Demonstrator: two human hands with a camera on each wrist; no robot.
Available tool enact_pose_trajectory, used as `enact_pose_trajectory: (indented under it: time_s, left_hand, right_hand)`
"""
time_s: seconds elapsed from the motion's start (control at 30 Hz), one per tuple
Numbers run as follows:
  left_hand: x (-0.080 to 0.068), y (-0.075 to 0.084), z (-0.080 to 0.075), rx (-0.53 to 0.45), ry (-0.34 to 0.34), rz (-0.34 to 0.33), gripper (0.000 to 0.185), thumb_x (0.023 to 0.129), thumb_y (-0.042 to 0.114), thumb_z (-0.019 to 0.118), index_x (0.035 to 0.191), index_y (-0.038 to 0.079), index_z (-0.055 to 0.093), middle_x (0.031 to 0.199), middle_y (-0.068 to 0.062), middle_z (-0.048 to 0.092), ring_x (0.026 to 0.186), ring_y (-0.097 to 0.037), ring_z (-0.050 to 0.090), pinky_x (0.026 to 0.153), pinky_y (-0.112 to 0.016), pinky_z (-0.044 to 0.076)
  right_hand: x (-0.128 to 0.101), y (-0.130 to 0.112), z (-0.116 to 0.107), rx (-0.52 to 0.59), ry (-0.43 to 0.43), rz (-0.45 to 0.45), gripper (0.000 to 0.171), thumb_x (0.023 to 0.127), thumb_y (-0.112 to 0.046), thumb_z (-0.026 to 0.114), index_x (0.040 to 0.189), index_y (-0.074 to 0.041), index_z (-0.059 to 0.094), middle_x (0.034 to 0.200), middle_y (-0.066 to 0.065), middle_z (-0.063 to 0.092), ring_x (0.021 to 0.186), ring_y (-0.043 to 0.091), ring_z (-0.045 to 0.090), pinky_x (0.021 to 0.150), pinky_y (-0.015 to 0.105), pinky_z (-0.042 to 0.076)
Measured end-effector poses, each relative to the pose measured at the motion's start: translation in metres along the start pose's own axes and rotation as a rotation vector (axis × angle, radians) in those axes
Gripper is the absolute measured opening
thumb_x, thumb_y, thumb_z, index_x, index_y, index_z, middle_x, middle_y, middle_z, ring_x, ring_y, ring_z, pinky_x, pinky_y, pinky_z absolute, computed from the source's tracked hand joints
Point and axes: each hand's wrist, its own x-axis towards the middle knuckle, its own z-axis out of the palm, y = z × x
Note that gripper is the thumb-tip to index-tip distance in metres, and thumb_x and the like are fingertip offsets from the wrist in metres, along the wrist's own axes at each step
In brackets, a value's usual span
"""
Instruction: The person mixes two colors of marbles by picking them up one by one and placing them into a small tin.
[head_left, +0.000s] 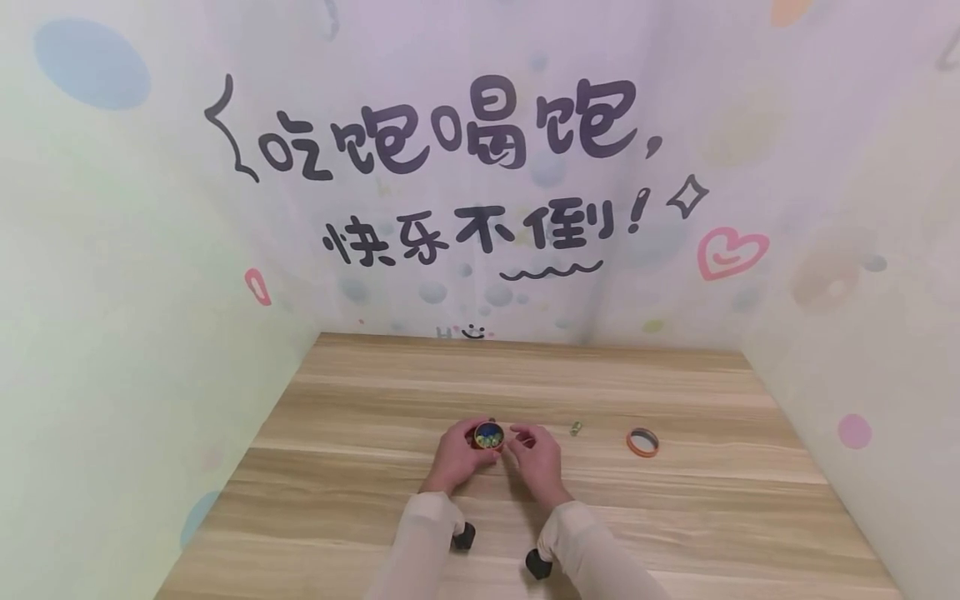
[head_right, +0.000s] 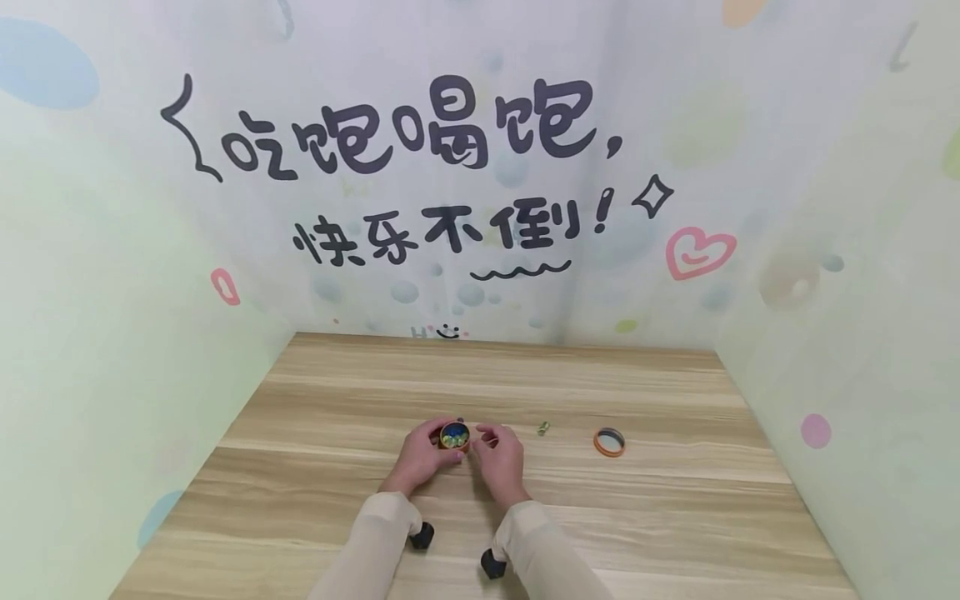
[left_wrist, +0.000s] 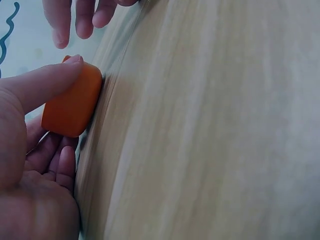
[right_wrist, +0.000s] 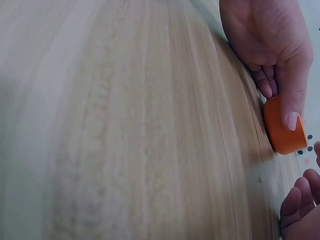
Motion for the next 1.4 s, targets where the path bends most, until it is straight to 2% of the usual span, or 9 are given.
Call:
enact_pose_trajectory:
  time_s: [0.17,0.43,0.63,1.1,1.4]
  left_hand:
    - [0.0006,-0.0003,0.0015,0.024,0.014,-0.003,0.063,0.072,0.010,0.085,0.129,0.003,0.059,0.126,-0.015,0.061,0.116,-0.032,0.056,0.100,-0.050,0.041]
    - [0.0032,0.0004,0.0038,0.001,0.027,-0.002,0.081,0.070,0.008,0.086,0.139,-0.002,0.046,0.132,-0.019,0.057,0.117,-0.032,0.056,0.100,-0.046,0.042]
    - [0.0041,0.0020,0.0044,0.036,0.031,0.037,0.092,0.067,0.006,0.087,0.144,-0.005,0.037,0.136,-0.021,0.053,0.123,-0.036,0.051,0.106,-0.049,0.034]
    - [0.0063,0.0010,0.0049,0.080,0.016,0.020,0.094,0.067,0.007,0.088,0.146,-0.002,0.037,0.131,-0.022,0.057,0.122,-0.038,0.051,0.105,-0.053,0.033]
    - [0.0061,0.0024,0.0038,0.065,-0.015,0.028,0.094,0.066,0.005,0.088,0.146,-0.001,0.038,0.127,-0.019,0.061,0.120,-0.036,0.053,0.105,-0.052,0.033]
  right_hand:
    - [0.0014,-0.0004,0.0007,-0.047,-0.001,-0.035,0.023,0.081,0.002,0.070,0.103,-0.007,0.071,0.090,0.005,0.062,0.082,0.020,0.057,0.073,0.036,0.050]
    - [0.0037,0.0008,0.0023,-0.089,0.002,-0.058,0.026,0.081,0.005,0.070,0.104,-0.007,0.071,0.094,0.005,0.062,0.083,0.020,0.057,0.073,0.036,0.050]
    - [0.0022,-0.0018,-0.0010,-0.077,-0.016,-0.053,0.027,0.080,0.005,0.069,0.104,-0.006,0.070,0.095,0.006,0.061,0.085,0.021,0.057,0.074,0.038,0.050]
    - [0.0030,0.0003,-0.0037,-0.068,-0.024,-0.057,0.025,0.080,0.006,0.070,0.103,-0.004,0.070,0.094,0.007,0.061,0.085,0.023,0.058,0.074,0.038,0.050]
    - [0.0048,-0.0002,-0.0024,-0.178,-0.054,-0.050,0.028,0.081,0.001,0.074,0.107,-0.005,0.070,0.094,0.007,0.059,0.085,0.022,0.059,0.075,0.039,0.051]
